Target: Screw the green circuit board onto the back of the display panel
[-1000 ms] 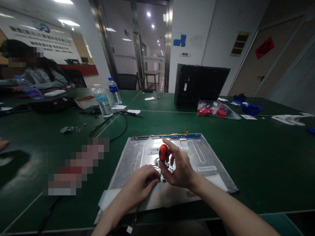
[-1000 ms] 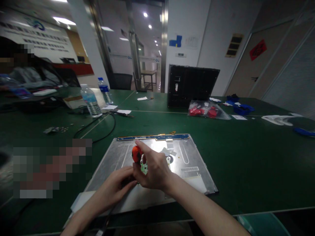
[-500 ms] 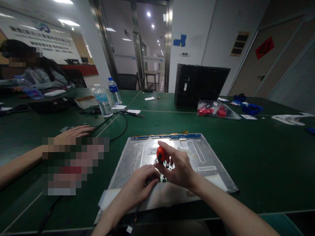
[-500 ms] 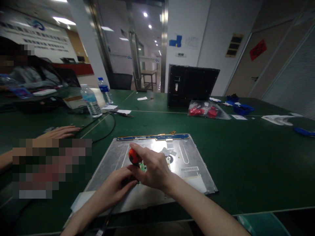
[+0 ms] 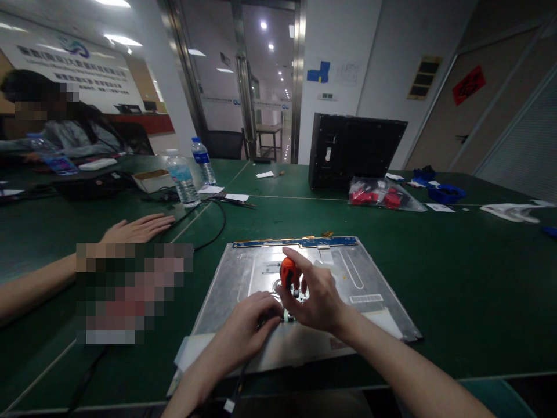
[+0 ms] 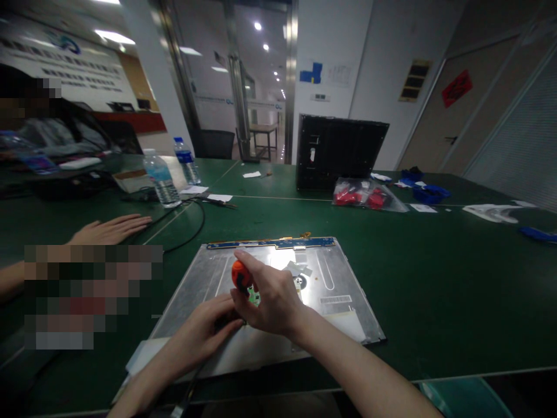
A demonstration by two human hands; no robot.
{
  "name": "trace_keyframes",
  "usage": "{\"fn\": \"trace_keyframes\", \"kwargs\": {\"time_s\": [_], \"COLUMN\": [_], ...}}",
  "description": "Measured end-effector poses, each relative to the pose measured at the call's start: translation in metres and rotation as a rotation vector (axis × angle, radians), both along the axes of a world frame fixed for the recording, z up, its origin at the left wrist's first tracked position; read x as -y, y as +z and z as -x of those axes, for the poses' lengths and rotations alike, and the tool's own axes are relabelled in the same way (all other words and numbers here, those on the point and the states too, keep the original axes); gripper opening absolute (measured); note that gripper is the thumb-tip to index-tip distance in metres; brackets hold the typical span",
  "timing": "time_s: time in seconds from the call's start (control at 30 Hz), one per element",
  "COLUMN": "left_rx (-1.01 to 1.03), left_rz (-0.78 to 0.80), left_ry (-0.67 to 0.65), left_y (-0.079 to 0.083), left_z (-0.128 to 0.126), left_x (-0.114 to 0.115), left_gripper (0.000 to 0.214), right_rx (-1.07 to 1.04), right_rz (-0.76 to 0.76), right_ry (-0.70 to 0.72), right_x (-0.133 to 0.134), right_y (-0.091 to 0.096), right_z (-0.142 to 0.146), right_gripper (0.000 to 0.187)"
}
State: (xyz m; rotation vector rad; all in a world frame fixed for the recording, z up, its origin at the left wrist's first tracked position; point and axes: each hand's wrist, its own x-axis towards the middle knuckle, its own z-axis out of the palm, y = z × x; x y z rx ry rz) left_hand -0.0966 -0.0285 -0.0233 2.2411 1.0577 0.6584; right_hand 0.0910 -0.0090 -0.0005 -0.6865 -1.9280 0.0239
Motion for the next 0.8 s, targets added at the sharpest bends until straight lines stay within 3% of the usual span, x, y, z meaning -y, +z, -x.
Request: {"fn": "trace_keyframes", "kwargs": {"time_s": [0.4,0.8], "left_rx": [0.002,0.01], "left_rz": [0.0,-0.004], "left_ry": [-0.006,0.002], "left_y": [0.0034,-0.0004], "left_z": [-0.0014,-0.0007], "left_x": [0.0002,-0.0004], "left_gripper": [0.015,0.015], "right_rx": [-0.038,-0.009], "right_rz": [0.037,0.013], "right_ry": [0.06,0.005], "right_x": [0.0039,0.0017], "right_y": [0.0034,0.0046], "right_z": [-0.0015,-0.0001], "right_gripper": [0.071,0.055]}}
